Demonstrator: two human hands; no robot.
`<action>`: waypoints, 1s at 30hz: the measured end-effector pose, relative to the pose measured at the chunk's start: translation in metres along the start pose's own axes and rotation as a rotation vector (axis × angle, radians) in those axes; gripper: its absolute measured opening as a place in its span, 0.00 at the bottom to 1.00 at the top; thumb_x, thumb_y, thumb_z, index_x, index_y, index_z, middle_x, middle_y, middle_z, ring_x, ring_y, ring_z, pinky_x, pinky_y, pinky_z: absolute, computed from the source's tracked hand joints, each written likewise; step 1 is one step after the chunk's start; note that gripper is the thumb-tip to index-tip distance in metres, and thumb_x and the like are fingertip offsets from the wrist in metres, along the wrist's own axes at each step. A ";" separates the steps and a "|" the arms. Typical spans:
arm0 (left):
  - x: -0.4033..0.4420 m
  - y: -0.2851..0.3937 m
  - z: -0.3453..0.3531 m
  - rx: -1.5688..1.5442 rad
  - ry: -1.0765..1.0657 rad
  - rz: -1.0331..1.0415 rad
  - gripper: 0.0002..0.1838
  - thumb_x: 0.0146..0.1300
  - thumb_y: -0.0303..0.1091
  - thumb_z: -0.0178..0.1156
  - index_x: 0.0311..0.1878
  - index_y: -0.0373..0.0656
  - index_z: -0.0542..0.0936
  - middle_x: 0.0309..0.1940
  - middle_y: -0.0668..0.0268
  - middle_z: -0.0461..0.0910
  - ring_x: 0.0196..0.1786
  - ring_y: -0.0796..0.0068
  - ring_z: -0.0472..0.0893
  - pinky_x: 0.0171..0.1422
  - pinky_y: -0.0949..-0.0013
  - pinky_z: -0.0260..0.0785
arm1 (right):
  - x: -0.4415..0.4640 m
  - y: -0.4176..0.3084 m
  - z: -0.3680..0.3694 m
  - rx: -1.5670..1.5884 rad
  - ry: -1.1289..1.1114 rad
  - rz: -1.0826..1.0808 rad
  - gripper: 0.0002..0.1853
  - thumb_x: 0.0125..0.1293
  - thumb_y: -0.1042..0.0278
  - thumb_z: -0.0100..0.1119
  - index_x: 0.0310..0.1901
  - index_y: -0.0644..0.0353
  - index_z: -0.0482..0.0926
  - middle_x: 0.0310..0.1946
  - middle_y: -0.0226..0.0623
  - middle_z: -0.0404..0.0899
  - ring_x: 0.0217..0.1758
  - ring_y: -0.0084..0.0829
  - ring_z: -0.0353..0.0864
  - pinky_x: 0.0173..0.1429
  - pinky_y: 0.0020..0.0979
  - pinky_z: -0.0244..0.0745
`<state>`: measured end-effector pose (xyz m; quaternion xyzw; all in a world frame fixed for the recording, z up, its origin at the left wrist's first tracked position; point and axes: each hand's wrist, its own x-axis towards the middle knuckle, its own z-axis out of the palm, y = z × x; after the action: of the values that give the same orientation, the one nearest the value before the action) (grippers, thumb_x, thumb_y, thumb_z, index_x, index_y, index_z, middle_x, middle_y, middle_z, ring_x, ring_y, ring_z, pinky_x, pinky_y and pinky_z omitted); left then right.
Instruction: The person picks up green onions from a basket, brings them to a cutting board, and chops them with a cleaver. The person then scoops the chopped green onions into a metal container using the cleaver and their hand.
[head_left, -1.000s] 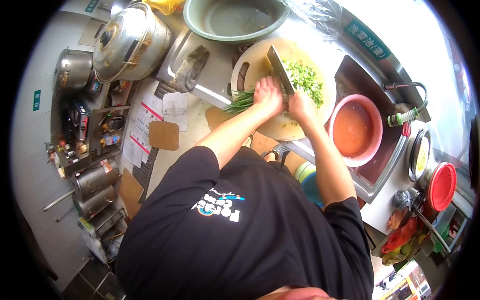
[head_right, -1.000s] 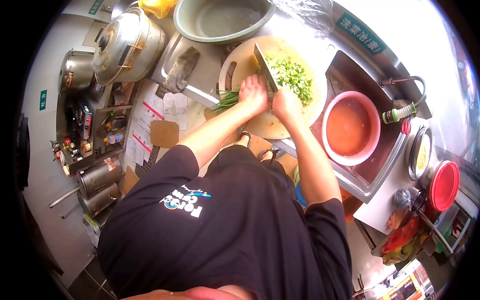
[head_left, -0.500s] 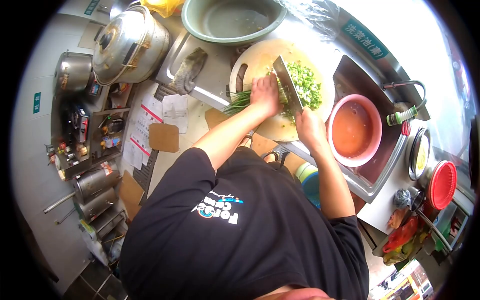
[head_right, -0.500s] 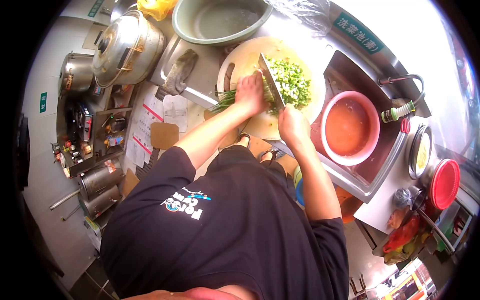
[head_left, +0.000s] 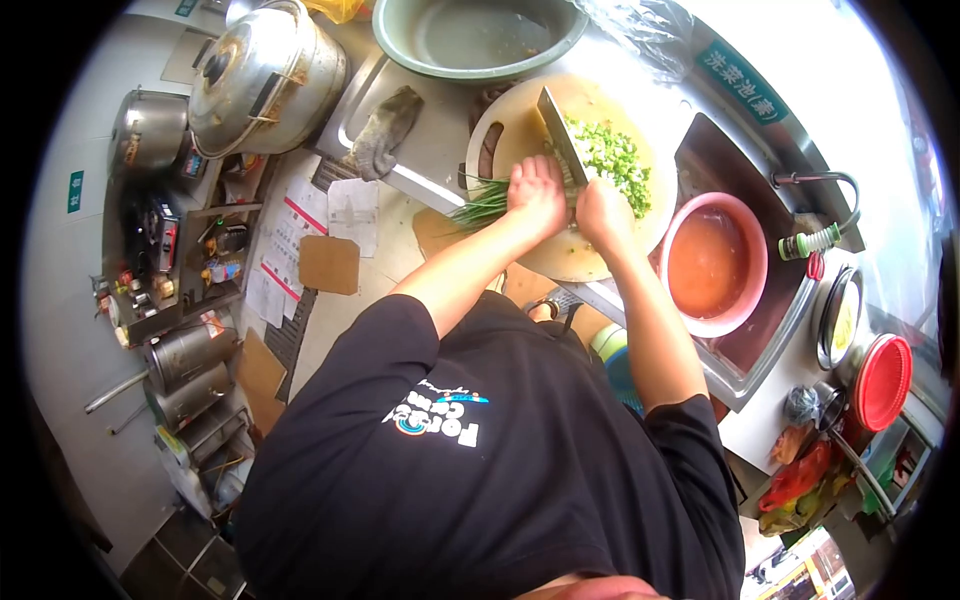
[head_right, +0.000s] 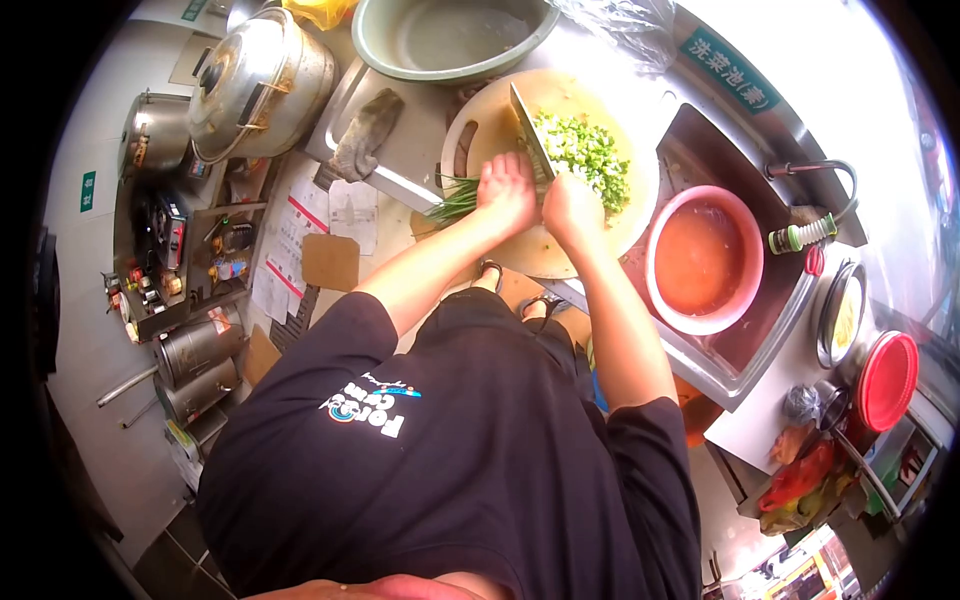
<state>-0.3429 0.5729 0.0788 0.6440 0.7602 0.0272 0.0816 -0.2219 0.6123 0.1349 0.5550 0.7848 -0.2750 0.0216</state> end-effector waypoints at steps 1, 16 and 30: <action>-0.001 -0.001 -0.002 -0.002 -0.013 0.014 0.39 0.49 0.46 0.68 0.59 0.31 0.67 0.51 0.52 0.71 0.56 0.56 0.70 0.65 0.57 0.60 | 0.001 -0.001 -0.001 0.007 0.008 0.004 0.12 0.66 0.67 0.53 0.39 0.68 0.82 0.36 0.60 0.83 0.42 0.57 0.84 0.49 0.50 0.79; -0.003 0.000 -0.006 -0.068 -0.060 0.002 0.35 0.50 0.39 0.63 0.60 0.32 0.66 0.53 0.53 0.70 0.58 0.57 0.69 0.66 0.57 0.60 | -0.066 0.010 -0.016 -0.006 0.021 0.005 0.11 0.68 0.67 0.51 0.34 0.67 0.77 0.31 0.60 0.82 0.38 0.59 0.84 0.46 0.53 0.77; 0.008 -0.004 0.002 -0.103 0.134 0.114 0.35 0.45 0.40 0.70 0.55 0.35 0.68 0.48 0.55 0.72 0.55 0.57 0.72 0.61 0.58 0.64 | -0.067 0.005 -0.040 0.158 0.165 0.002 0.14 0.70 0.61 0.54 0.36 0.67 0.78 0.31 0.59 0.81 0.38 0.59 0.82 0.46 0.54 0.74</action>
<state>-0.3481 0.5800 0.0760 0.6779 0.7236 0.1141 0.0619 -0.1813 0.5740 0.1894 0.5766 0.7592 -0.2892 -0.0865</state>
